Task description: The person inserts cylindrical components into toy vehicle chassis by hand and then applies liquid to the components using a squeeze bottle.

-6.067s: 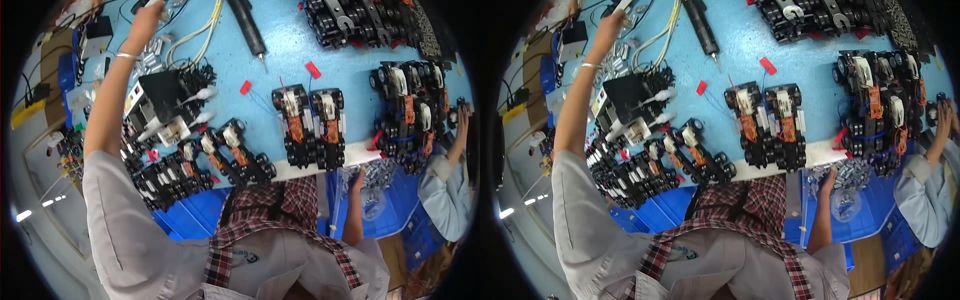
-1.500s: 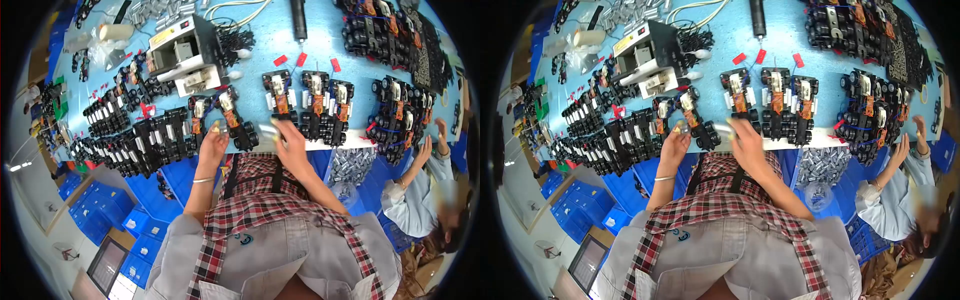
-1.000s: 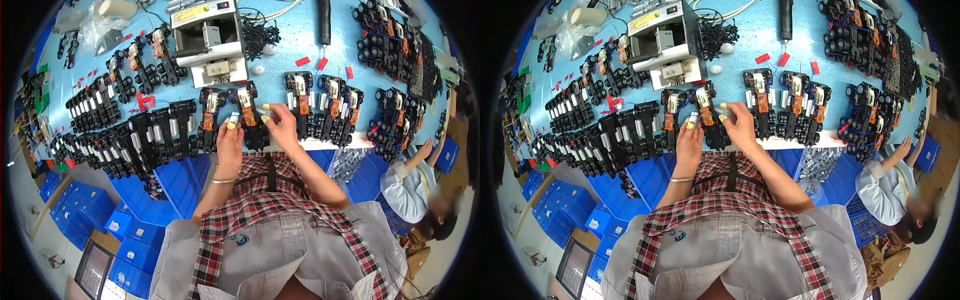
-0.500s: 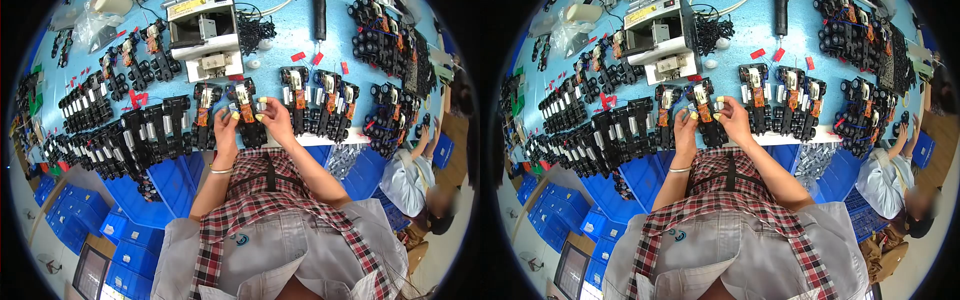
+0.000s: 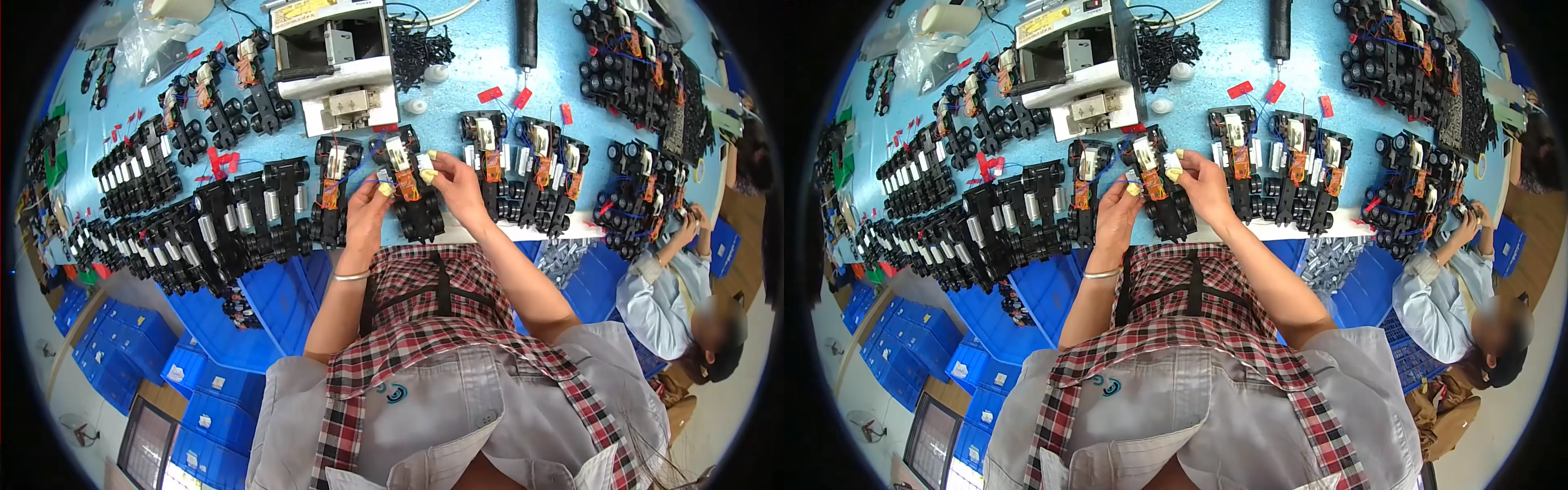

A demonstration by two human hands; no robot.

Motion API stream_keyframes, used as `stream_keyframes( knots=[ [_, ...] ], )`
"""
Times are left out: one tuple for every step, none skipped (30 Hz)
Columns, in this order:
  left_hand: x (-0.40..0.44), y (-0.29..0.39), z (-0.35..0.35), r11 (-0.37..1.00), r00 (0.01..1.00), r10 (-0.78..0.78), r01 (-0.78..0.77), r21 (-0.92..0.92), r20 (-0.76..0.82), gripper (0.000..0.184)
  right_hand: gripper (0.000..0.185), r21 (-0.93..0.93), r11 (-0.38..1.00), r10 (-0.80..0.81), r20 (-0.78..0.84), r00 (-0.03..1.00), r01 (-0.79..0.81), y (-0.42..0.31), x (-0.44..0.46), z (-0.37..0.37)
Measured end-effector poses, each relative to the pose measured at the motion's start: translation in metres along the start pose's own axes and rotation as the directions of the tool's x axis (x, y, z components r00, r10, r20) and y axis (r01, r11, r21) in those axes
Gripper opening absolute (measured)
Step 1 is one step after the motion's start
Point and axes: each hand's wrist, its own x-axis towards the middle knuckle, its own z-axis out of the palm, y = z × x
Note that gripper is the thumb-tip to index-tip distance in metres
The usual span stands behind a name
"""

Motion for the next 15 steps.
stream_keyframes(
  knots=[
    [0.0,0.001,0.001,1.0,1.0,-0.003,0.003,-0.008,0.012,0.031,0.027,0.047,0.999,-0.016,-0.01,1.0,0.016,0.0,-0.001,-0.001],
    [0.001,0.001,0.002,1.0,1.0,-0.007,0.008,-0.016,0.026,0.031,0.027,0.046,0.999,-0.009,-0.013,1.0,0.01,-0.001,-0.001,-0.002],
    [0.0,0.003,0.002,1.0,1.0,-0.016,0.017,-0.017,0.026,0.031,0.026,0.042,0.998,0.042,0.018,0.999,-0.043,-0.003,-0.003,-0.003],
    [0.0,0.006,0.003,1.0,0.998,-0.028,0.029,-0.01,0.051,0.031,0.025,0.036,0.995,0.094,0.047,0.994,-0.096,-0.005,-0.003,-0.004],
    [0.001,0.008,0.003,0.999,0.996,-0.039,0.039,-0.003,0.078,0.031,0.024,0.029,0.989,0.144,0.076,0.987,-0.146,-0.008,-0.002,-0.006],
    [0.003,0.01,0.003,0.999,0.993,-0.053,0.053,0.006,0.106,0.03,0.024,0.028,0.988,0.152,0.068,0.986,-0.154,-0.01,0.0,-0.008],
    [0.005,0.011,0.001,0.998,0.992,-0.068,0.068,0.007,0.108,0.03,0.022,0.025,0.984,0.176,0.096,0.98,-0.179,-0.013,0.001,-0.008],
    [0.008,0.011,0.0,0.996,0.984,-0.088,0.083,0.038,0.153,0.03,0.02,0.021,0.979,0.199,0.128,0.972,-0.203,-0.015,0.003,-0.009],
    [0.01,0.012,-0.004,0.993,0.974,-0.11,0.097,0.071,0.196,0.029,0.017,0.019,0.973,0.223,0.161,0.962,-0.229,-0.015,0.005,-0.009],
    [0.013,0.011,-0.007,0.988,0.963,-0.131,0.108,0.106,0.237,0.028,0.017,0.023,0.971,0.233,0.157,0.96,-0.239,-0.015,0.006,-0.008],
    [0.015,0.008,-0.009,0.987,0.962,-0.144,0.121,0.108,0.234,0.028,0.017,0.023,0.968,0.245,0.144,0.959,-0.251,-0.015,0.005,-0.006],
    [0.016,0.004,-0.011,0.986,0.971,-0.124,0.097,0.135,0.206,0.028,0.017,0.024,0.964,0.259,0.131,0.957,-0.265,-0.013,0.003,-0.004],
    [0.017,-0.001,-0.013,0.984,0.978,-0.102,0.072,0.164,0.182,0.027,0.017,0.025,0.961,0.272,0.115,0.956,-0.276,-0.01,0.003,-0.002],
    [0.018,-0.005,-0.014,0.98,0.983,-0.08,0.049,0.191,0.162,0.027,0.017,0.027,0.957,0.284,0.106,0.953,-0.288,-0.007,0.006,-0.001],
    [0.014,-0.008,-0.015,0.978,0.98,-0.106,0.073,0.195,0.167,0.027,0.017,0.019,0.956,0.29,0.096,0.952,-0.293,-0.004,0.005,0.002]
  ],
)
